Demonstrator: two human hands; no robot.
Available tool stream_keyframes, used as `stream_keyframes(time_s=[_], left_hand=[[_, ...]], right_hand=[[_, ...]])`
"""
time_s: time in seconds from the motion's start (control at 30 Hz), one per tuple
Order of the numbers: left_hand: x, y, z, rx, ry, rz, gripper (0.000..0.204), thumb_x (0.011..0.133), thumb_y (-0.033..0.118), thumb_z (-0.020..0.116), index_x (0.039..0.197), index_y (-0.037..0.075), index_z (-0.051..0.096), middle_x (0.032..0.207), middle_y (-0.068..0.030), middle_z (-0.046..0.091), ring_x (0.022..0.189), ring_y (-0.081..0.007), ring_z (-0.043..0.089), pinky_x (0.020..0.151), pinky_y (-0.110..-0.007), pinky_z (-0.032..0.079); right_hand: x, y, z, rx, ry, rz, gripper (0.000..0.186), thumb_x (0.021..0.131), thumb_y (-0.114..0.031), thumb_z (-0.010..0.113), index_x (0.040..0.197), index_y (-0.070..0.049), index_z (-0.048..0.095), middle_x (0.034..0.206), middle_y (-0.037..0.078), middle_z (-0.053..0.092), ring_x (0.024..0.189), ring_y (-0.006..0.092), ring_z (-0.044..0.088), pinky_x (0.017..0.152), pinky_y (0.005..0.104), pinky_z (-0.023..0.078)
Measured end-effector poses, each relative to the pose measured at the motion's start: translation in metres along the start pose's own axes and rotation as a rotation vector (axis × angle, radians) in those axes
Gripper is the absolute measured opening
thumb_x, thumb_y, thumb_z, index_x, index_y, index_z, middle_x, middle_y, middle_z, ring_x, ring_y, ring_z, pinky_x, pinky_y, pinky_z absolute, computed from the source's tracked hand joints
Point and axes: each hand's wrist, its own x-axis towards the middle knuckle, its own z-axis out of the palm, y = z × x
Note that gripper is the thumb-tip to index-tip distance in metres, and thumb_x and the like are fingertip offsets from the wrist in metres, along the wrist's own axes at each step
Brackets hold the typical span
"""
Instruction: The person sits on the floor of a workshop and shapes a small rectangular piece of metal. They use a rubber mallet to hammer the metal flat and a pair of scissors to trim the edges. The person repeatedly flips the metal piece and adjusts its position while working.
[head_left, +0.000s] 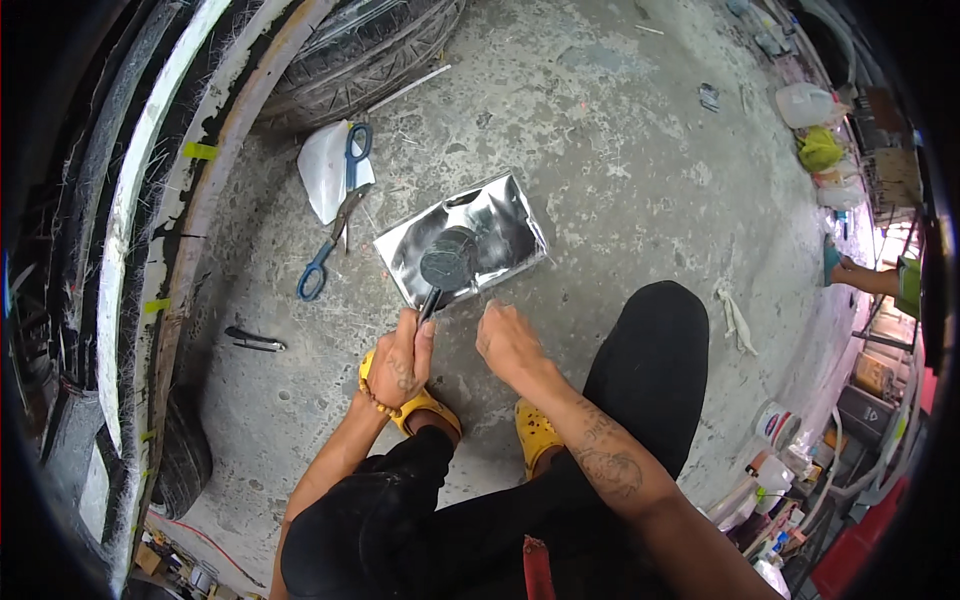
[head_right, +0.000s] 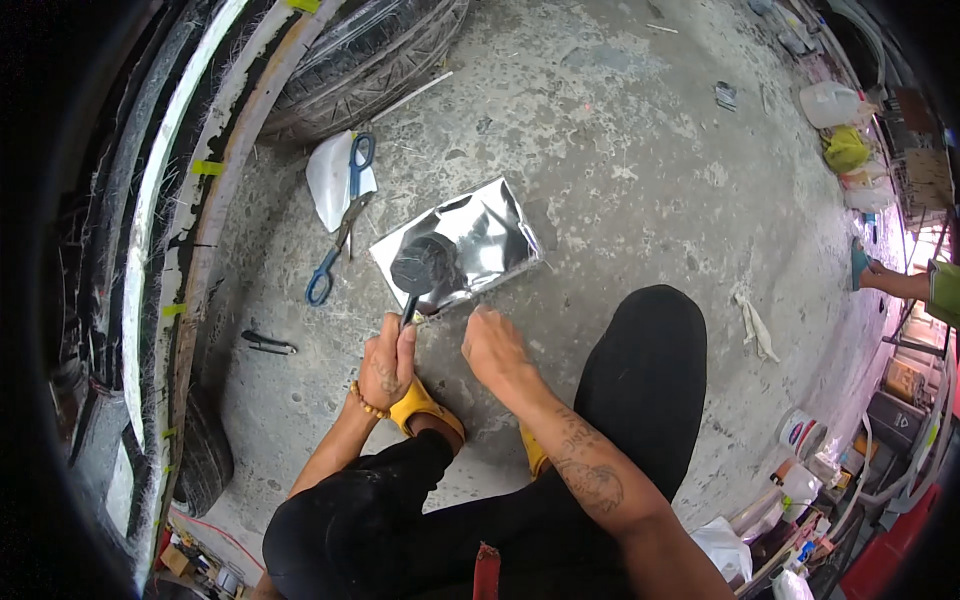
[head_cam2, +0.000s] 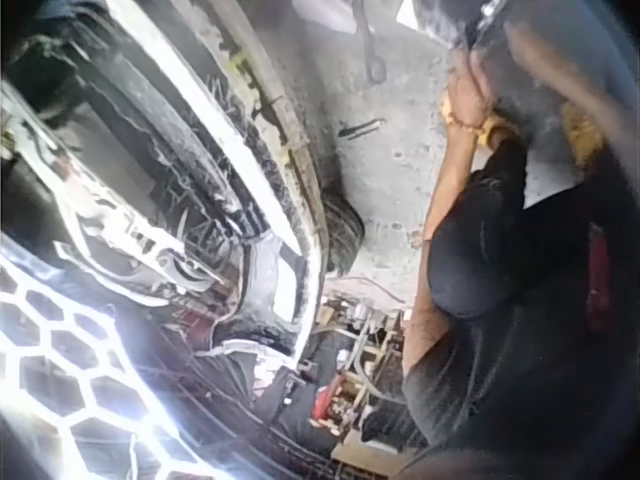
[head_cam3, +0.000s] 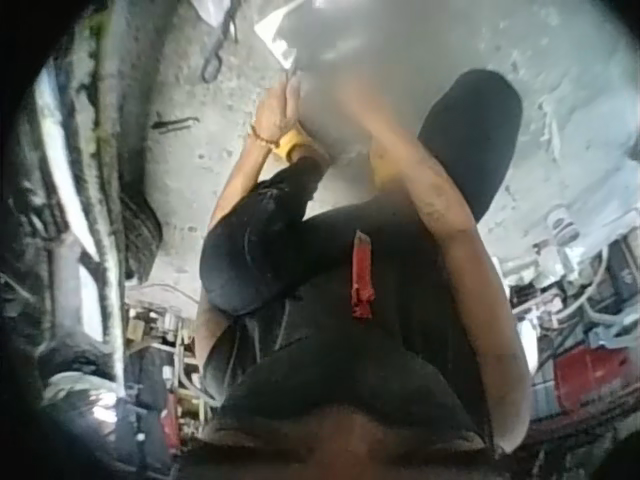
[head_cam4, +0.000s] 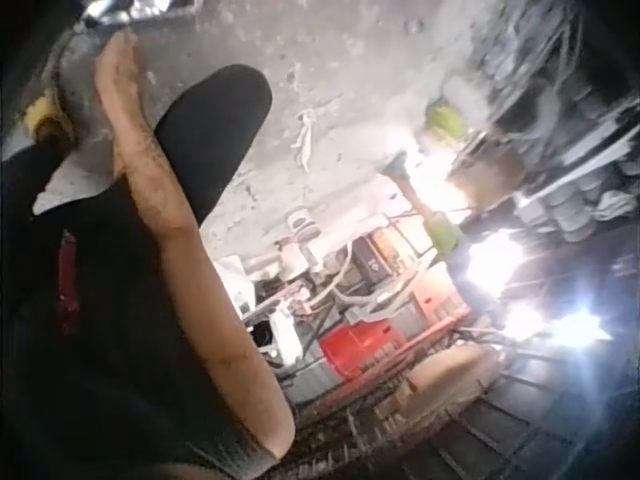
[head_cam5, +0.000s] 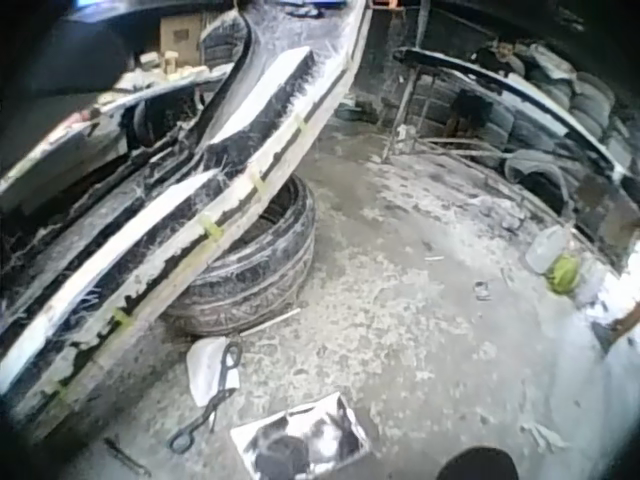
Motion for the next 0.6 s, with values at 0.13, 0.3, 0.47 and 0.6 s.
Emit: stream_keyframes(time_s=[0.13,0.3,0.47,0.6], left_hand=[[-0.006,-0.011,-0.01,-0.01,0.038,-0.013,0.017,0.104,0.017,0.053,0.098,0.002,0.046,0.062,-0.0255,0.057,0.06,-0.0488,0.061,0.05,-0.05,0.043],[-0.014,-0.031,-0.002,0.031,0.072,-0.053,0.019,0.105,0.019,0.053,0.097,0.002,0.047,0.063,-0.0259,0.058,0.061,-0.0492,0.061,0.051,-0.052,0.043],[-0.016,-0.034,-0.002,0.041,0.049,-0.104,0.021,0.105,0.021,0.051,0.096,0.002,0.048,0.063,-0.0252,0.056,0.06,-0.0479,0.059,0.053,-0.05,0.042],[-0.012,-0.03,-0.003,0.035,-0.034,-0.107,0.02,0.105,0.021,0.052,0.1,0.002,0.047,0.065,-0.0282,0.059,0.063,-0.0508,0.061,0.053,-0.053,0.044]], right_hand=[[0.002,-0.006,0.001,0.026,-0.015,-0.003,0.017,0.083,0.002,0.056,0.096,0.012,0.062,0.091,0.035,0.068,0.093,0.0484,0.069,0.08,0.0501,0.058],[0.007,-0.001,0.003,0.034,0.039,-0.004,0.016,0.082,0.001,0.059,0.093,0.013,0.062,0.087,0.034,0.068,0.089,0.0484,0.07,0.078,0.0502,0.058],[0.01,-0.004,-0.001,-0.004,0.011,-0.037,0.015,0.083,0.0,0.058,0.09,0.013,0.064,0.086,0.034,0.068,0.088,0.0474,0.07,0.077,0.0499,0.059],[0.011,-0.009,-0.005,-0.06,-0.021,-0.057,0.016,0.084,-0.001,0.059,0.089,0.012,0.066,0.087,0.034,0.068,0.088,0.0468,0.071,0.077,0.0496,0.059]])
